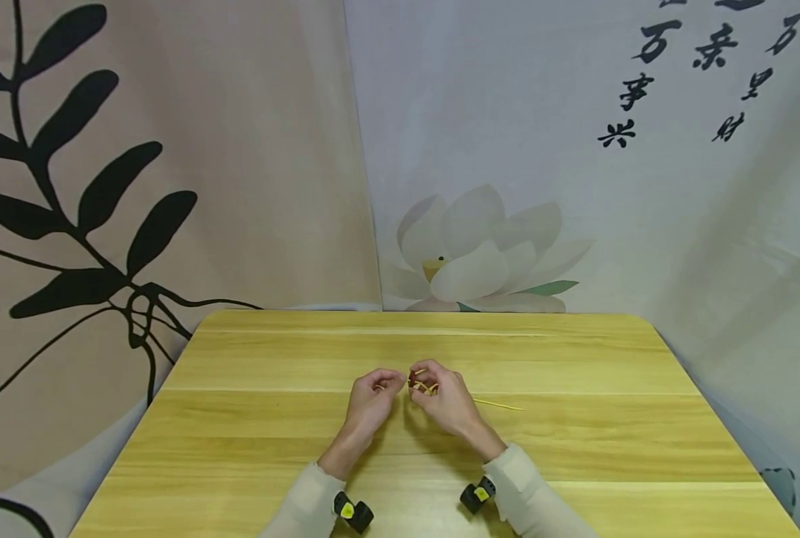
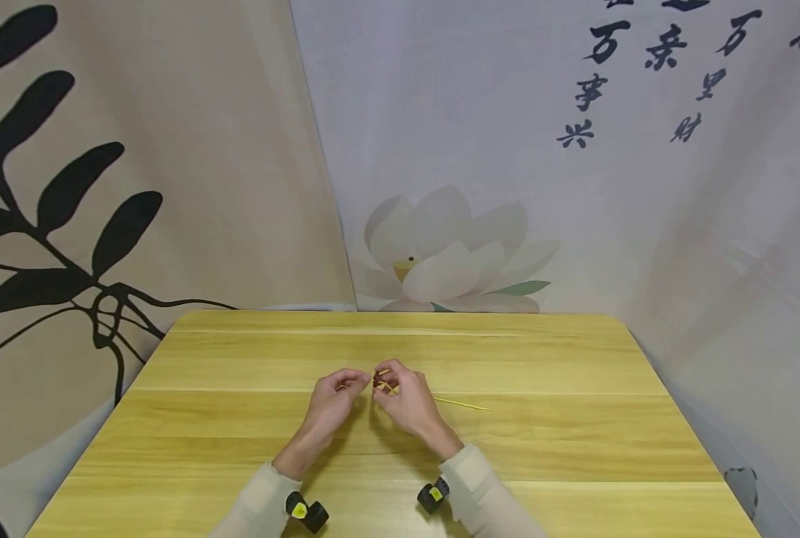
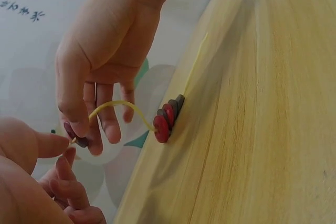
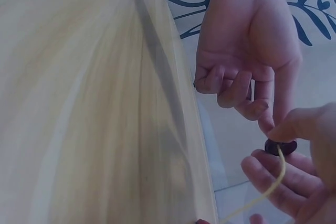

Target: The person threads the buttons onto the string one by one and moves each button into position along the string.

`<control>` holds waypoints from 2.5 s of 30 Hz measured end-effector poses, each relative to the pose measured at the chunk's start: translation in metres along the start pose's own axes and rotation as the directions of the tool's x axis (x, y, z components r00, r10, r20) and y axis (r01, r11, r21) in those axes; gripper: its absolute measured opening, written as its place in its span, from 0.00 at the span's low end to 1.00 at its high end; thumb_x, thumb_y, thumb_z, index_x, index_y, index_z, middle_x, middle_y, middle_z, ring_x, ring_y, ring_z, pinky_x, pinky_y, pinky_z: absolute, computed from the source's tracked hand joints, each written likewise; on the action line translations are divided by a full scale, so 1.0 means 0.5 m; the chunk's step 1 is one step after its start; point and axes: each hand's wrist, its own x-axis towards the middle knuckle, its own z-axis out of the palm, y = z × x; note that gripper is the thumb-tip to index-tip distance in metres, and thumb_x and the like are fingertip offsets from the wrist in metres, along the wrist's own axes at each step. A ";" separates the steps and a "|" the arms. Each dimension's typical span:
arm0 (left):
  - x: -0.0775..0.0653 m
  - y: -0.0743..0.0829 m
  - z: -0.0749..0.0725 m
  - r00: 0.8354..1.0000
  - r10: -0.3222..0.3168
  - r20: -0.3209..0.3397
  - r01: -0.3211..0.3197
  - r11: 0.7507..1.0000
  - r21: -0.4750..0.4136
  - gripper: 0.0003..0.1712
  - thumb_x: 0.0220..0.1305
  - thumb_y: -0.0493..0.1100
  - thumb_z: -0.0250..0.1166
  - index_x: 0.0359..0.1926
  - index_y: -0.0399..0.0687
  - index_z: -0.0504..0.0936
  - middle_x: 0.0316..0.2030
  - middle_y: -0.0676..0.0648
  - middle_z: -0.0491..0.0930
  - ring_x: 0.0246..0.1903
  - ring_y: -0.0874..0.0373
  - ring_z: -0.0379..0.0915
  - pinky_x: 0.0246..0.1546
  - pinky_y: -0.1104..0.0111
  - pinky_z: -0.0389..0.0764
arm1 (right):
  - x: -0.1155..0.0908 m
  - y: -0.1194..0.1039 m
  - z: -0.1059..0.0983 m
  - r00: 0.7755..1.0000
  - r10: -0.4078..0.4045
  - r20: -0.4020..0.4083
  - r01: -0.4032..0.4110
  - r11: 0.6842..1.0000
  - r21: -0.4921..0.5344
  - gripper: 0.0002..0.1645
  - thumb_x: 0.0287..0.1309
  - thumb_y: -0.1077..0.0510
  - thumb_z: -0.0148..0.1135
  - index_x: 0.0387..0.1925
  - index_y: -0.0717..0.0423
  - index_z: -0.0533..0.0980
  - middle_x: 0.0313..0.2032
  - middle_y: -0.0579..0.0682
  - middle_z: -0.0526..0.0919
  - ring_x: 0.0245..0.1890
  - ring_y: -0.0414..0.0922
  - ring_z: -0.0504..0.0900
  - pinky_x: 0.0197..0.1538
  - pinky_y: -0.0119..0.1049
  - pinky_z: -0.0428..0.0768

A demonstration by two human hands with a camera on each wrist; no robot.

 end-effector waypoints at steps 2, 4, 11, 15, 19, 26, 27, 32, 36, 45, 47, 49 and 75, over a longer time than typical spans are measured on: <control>-0.001 -0.001 0.000 1.000 -0.001 0.003 0.001 1.000 0.008 0.11 0.65 0.44 0.67 0.40 0.39 0.85 0.32 0.49 0.77 0.32 0.59 0.69 0.30 0.71 0.70 | 0.000 0.000 0.000 1.000 0.000 0.005 0.000 1.000 -0.004 0.18 0.57 0.65 0.65 0.51 0.61 0.77 0.38 0.49 0.88 0.35 0.42 0.83 0.40 0.35 0.79; -0.001 -0.001 0.000 1.000 -0.006 0.004 0.006 1.000 0.011 0.11 0.65 0.44 0.67 0.39 0.40 0.85 0.32 0.49 0.77 0.32 0.59 0.69 0.29 0.71 0.70 | 0.000 0.000 0.001 1.000 0.003 0.009 -0.003 1.000 -0.005 0.19 0.57 0.65 0.65 0.51 0.62 0.77 0.38 0.49 0.88 0.36 0.42 0.83 0.40 0.35 0.79; -0.002 0.000 0.002 1.000 -0.005 0.006 0.005 1.000 -0.002 0.10 0.65 0.43 0.67 0.39 0.39 0.85 0.30 0.49 0.76 0.30 0.60 0.67 0.27 0.73 0.69 | 0.000 -0.002 0.000 1.000 0.009 0.010 -0.009 1.000 -0.015 0.19 0.57 0.65 0.65 0.51 0.61 0.77 0.39 0.49 0.88 0.36 0.42 0.83 0.41 0.36 0.79; -0.002 0.002 0.002 1.000 -0.001 0.000 0.001 1.000 -0.004 0.11 0.65 0.43 0.67 0.40 0.38 0.85 0.30 0.49 0.76 0.30 0.60 0.67 0.27 0.73 0.68 | 0.001 -0.002 0.000 1.000 0.006 0.009 -0.005 1.000 -0.012 0.18 0.57 0.65 0.65 0.50 0.62 0.77 0.38 0.50 0.88 0.36 0.43 0.83 0.41 0.38 0.79; -0.002 0.003 0.001 1.000 -0.011 0.004 0.011 1.000 0.006 0.11 0.65 0.43 0.67 0.40 0.39 0.85 0.31 0.49 0.77 0.31 0.60 0.68 0.28 0.72 0.69 | 0.000 -0.005 0.001 1.000 0.009 0.011 -0.009 1.000 -0.005 0.18 0.57 0.65 0.65 0.50 0.62 0.77 0.38 0.51 0.88 0.36 0.43 0.83 0.42 0.40 0.80; -0.007 0.011 -0.001 0.999 -0.007 0.036 0.006 1.000 0.013 0.10 0.67 0.40 0.64 0.40 0.36 0.84 0.32 0.47 0.78 0.30 0.60 0.67 0.26 0.73 0.68 | 0.001 -0.005 0.001 1.000 0.009 0.008 -0.009 1.000 -0.003 0.18 0.57 0.65 0.66 0.50 0.62 0.77 0.38 0.51 0.88 0.36 0.43 0.83 0.40 0.36 0.79; -0.007 0.011 -0.001 0.999 -0.005 0.038 0.004 1.000 0.012 0.10 0.67 0.41 0.65 0.41 0.36 0.84 0.32 0.47 0.77 0.29 0.60 0.67 0.25 0.73 0.68 | 0.001 -0.005 0.001 1.000 0.008 0.009 -0.008 1.000 -0.001 0.18 0.57 0.66 0.66 0.50 0.62 0.77 0.38 0.51 0.88 0.36 0.43 0.83 0.40 0.36 0.79; -0.001 0.001 -0.002 1.000 -0.001 0.031 0.001 1.000 0.008 0.11 0.66 0.42 0.66 0.40 0.37 0.84 0.32 0.48 0.78 0.30 0.60 0.68 0.27 0.73 0.69 | 0.001 -0.005 0.000 1.000 0.012 0.011 -0.012 1.000 -0.006 0.18 0.57 0.66 0.66 0.50 0.62 0.77 0.38 0.50 0.88 0.36 0.42 0.83 0.41 0.37 0.79; -0.001 0.001 -0.003 1.000 0.011 0.023 -0.011 1.000 0.013 0.11 0.66 0.43 0.66 0.40 0.36 0.84 0.32 0.47 0.78 0.29 0.60 0.67 0.27 0.73 0.69 | 0.000 -0.005 -0.001 1.000 0.020 0.013 -0.020 1.000 -0.009 0.18 0.56 0.65 0.66 0.50 0.61 0.77 0.38 0.49 0.88 0.37 0.43 0.83 0.41 0.40 0.80; 0.002 0.001 -0.012 1.000 0.006 0.025 -0.006 1.000 0.022 0.12 0.66 0.42 0.65 0.41 0.35 0.84 0.32 0.48 0.78 0.29 0.60 0.68 0.26 0.73 0.69 | 0.000 0.000 -0.002 1.000 0.022 0.013 -0.023 1.000 0.019 0.19 0.55 0.66 0.68 0.50 0.63 0.77 0.39 0.51 0.88 0.39 0.47 0.84 0.45 0.48 0.81; 0.003 0.000 -0.015 1.000 0.005 0.028 -0.005 1.000 0.028 0.13 0.66 0.42 0.65 0.42 0.34 0.83 0.33 0.47 0.78 0.30 0.60 0.68 0.26 0.73 0.69 | -0.001 0.002 -0.003 1.000 0.020 0.013 -0.020 1.000 0.017 0.19 0.55 0.66 0.67 0.49 0.63 0.77 0.39 0.51 0.88 0.39 0.47 0.84 0.44 0.46 0.81; 0.004 0.001 -0.018 1.000 0.002 0.029 -0.003 0.999 0.038 0.13 0.67 0.42 0.65 0.42 0.34 0.83 0.33 0.47 0.78 0.30 0.60 0.68 0.26 0.73 0.68 | -0.001 0.004 -0.003 1.000 0.017 0.012 -0.017 1.000 0.008 0.19 0.55 0.66 0.67 0.49 0.63 0.77 0.38 0.51 0.88 0.38 0.46 0.84 0.44 0.43 0.81; 0.009 0.002 -0.052 1.000 -0.009 0.005 0.009 0.999 0.053 0.10 0.66 0.40 0.65 0.41 0.36 0.84 0.33 0.47 0.77 0.33 0.58 0.68 0.30 0.72 0.69 | -0.001 0.018 -0.006 1.000 0.014 0.027 -0.015 0.999 0.029 0.17 0.54 0.69 0.67 0.46 0.58 0.75 0.38 0.53 0.88 0.38 0.46 0.84 0.43 0.45 0.82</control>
